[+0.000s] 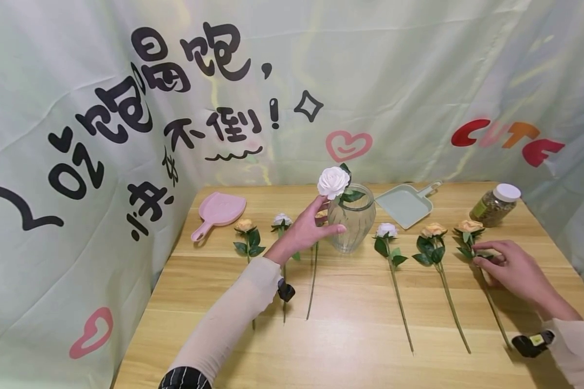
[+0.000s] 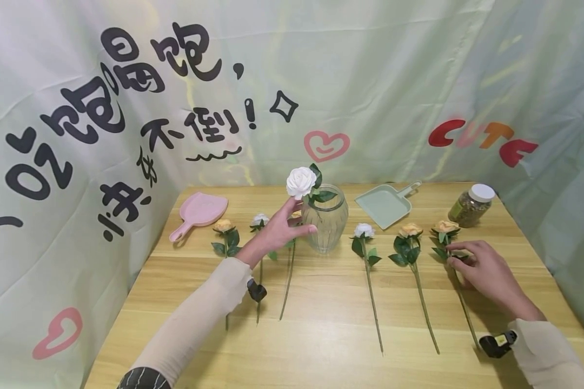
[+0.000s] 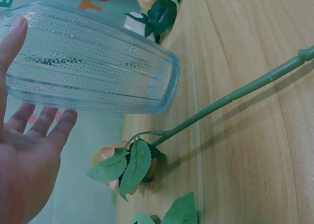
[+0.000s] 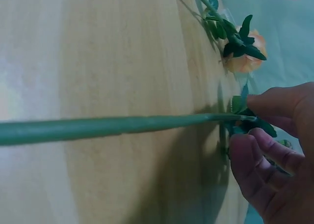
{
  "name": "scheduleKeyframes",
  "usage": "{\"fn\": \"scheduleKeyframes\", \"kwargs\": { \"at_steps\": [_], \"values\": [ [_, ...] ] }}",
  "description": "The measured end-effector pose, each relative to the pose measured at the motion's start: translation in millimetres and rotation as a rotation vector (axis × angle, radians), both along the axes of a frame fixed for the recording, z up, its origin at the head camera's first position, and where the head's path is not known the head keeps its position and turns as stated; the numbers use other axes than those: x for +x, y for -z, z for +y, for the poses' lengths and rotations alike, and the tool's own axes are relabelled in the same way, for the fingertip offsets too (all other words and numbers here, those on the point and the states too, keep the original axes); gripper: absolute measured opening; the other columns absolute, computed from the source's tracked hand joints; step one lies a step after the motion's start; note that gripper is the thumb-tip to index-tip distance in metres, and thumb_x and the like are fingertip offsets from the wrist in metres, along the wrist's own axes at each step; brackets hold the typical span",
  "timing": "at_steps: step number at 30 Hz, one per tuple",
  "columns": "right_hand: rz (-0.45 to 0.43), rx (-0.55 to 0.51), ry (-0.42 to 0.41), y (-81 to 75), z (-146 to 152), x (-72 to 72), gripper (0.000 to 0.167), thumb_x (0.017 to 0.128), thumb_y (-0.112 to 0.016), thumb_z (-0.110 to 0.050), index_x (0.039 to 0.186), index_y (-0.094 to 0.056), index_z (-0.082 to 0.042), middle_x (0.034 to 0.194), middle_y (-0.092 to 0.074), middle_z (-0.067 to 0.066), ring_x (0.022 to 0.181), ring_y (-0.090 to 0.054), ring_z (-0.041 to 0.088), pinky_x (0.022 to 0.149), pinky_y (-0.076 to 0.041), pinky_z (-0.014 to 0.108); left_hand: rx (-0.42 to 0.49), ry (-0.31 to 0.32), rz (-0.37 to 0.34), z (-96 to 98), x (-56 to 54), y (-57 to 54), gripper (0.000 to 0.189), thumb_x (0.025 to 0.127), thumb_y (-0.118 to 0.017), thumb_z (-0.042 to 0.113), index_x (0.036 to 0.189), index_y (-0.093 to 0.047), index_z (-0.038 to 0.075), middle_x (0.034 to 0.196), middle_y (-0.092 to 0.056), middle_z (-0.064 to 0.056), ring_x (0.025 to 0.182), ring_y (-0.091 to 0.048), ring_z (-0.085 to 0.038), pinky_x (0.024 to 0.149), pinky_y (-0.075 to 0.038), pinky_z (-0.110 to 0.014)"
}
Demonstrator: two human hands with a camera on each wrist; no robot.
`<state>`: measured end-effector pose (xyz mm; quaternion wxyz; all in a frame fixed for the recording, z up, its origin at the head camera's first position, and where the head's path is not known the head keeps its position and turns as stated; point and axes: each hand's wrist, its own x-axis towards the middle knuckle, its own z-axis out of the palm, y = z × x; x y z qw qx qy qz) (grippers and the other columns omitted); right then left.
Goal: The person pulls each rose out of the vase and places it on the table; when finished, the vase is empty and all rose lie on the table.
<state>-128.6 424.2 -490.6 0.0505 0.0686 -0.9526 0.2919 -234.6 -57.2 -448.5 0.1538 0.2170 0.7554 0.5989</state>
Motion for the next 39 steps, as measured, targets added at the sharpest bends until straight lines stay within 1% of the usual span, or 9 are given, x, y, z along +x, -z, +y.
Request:
{"fn": "scheduleKeyframes", "kwargs": {
  "at_steps": [3,5,7,10,14,17,23,32,39],
  "values": [
    [0.024,0.009,0.034,-9.2,1.9,-1.9,0.036,0.105,-0.074,-0.019,0.135,-0.069,0.001,0.127,-0.064,0.034,0.080,-0.052,-0.018,0.059,-0.042,0.022,0.003,0.004,-0.006,-0.2,0.1,-0.4,0.096,0.099,-0.085,0.033,0.173,-0.024,0.038,0.175,-0.037,-0.007,0.157,-0.045,-0.040,0.121,-0.052,-0.046],
    [0.019,-0.010,0.051,-17.8,2.0,-3.9,0.040,0.107,-0.071,-0.020,0.139,-0.066,0.002,0.127,-0.065,0.035,0.072,-0.060,-0.011,0.056,-0.045,0.024,0.002,0.004,-0.006,-0.1,0.1,-0.5,0.097,0.098,-0.085,0.033,0.173,-0.024,0.038,0.175,-0.037,-0.006,0.157,-0.045,-0.040,0.121,-0.052,-0.046],
    [0.028,-0.021,0.077,-27.7,-0.3,-6.7,0.042,0.108,-0.070,-0.023,0.141,-0.064,0.001,0.124,-0.068,0.029,0.070,-0.061,-0.010,0.055,-0.047,0.023,0.003,0.003,-0.004,-0.2,0.1,-0.8,0.097,0.098,-0.085,0.032,0.173,-0.024,0.038,0.175,-0.037,-0.006,0.157,-0.045,-0.040,0.122,-0.052,-0.047],
    [0.043,-0.046,0.093,-44.0,-6.5,-13.4,0.044,0.109,-0.069,-0.026,0.142,-0.064,0.002,0.119,-0.070,0.010,0.079,-0.056,-0.019,0.059,-0.048,0.014,0.003,0.002,-0.001,0.0,0.1,-1.3,0.097,0.098,-0.085,0.032,0.173,-0.024,0.038,0.175,-0.037,-0.006,0.157,-0.045,-0.040,0.122,-0.052,-0.047],
    [0.071,-0.078,0.098,-68.6,-20.8,-23.9,0.043,0.108,-0.070,-0.030,0.141,-0.066,-0.002,0.112,-0.061,-0.028,0.092,-0.046,-0.025,0.069,-0.043,0.001,-0.003,0.001,0.000,-0.4,0.6,-1.7,0.097,0.098,-0.086,0.033,0.173,-0.025,0.036,0.175,-0.038,-0.008,0.157,-0.045,-0.040,0.122,-0.051,-0.048],
    [0.069,-0.102,0.097,-87.4,-34.8,-29.7,0.043,0.108,-0.071,-0.034,0.143,-0.067,-0.009,0.110,-0.056,-0.039,0.093,-0.049,-0.024,0.070,-0.043,0.002,-0.008,0.000,0.002,-0.4,0.6,-1.5,0.097,0.097,-0.086,0.034,0.173,-0.024,0.037,0.175,-0.037,-0.008,0.157,-0.045,-0.040,0.124,-0.049,-0.050],
    [0.104,-0.180,0.067,-112.1,-71.3,-44.1,0.044,0.108,-0.070,-0.036,0.145,-0.066,-0.012,0.113,-0.059,-0.036,0.097,-0.054,-0.019,0.077,-0.043,-0.003,-0.011,-0.002,0.006,-0.1,0.3,0.1,0.098,0.097,-0.086,0.035,0.173,-0.023,0.038,0.175,-0.036,-0.007,0.158,-0.044,-0.040,0.126,-0.046,-0.053],
    [0.192,-0.352,-0.064,-124.4,-135.4,-67.8,0.039,0.107,-0.073,-0.025,0.144,-0.068,-0.012,0.127,-0.069,-0.015,0.111,-0.062,-0.006,0.088,-0.050,0.000,-0.012,-0.006,0.002,0.2,0.3,1.4,0.097,0.098,-0.085,0.035,0.173,-0.024,0.038,0.175,-0.037,-0.007,0.157,-0.045,-0.040,0.124,-0.049,-0.051],
    [0.155,-0.418,-0.170,-128.7,-177.2,-77.7,0.039,0.108,-0.072,-0.026,0.146,-0.068,-0.017,0.137,-0.070,0.004,0.116,-0.065,0.000,0.095,-0.051,0.004,-0.006,-0.006,0.005,-0.2,0.3,0.8,0.098,0.098,-0.085,0.035,0.173,-0.022,0.040,0.175,-0.037,-0.008,0.158,-0.044,-0.040,0.126,-0.046,-0.053]
  ]
}}
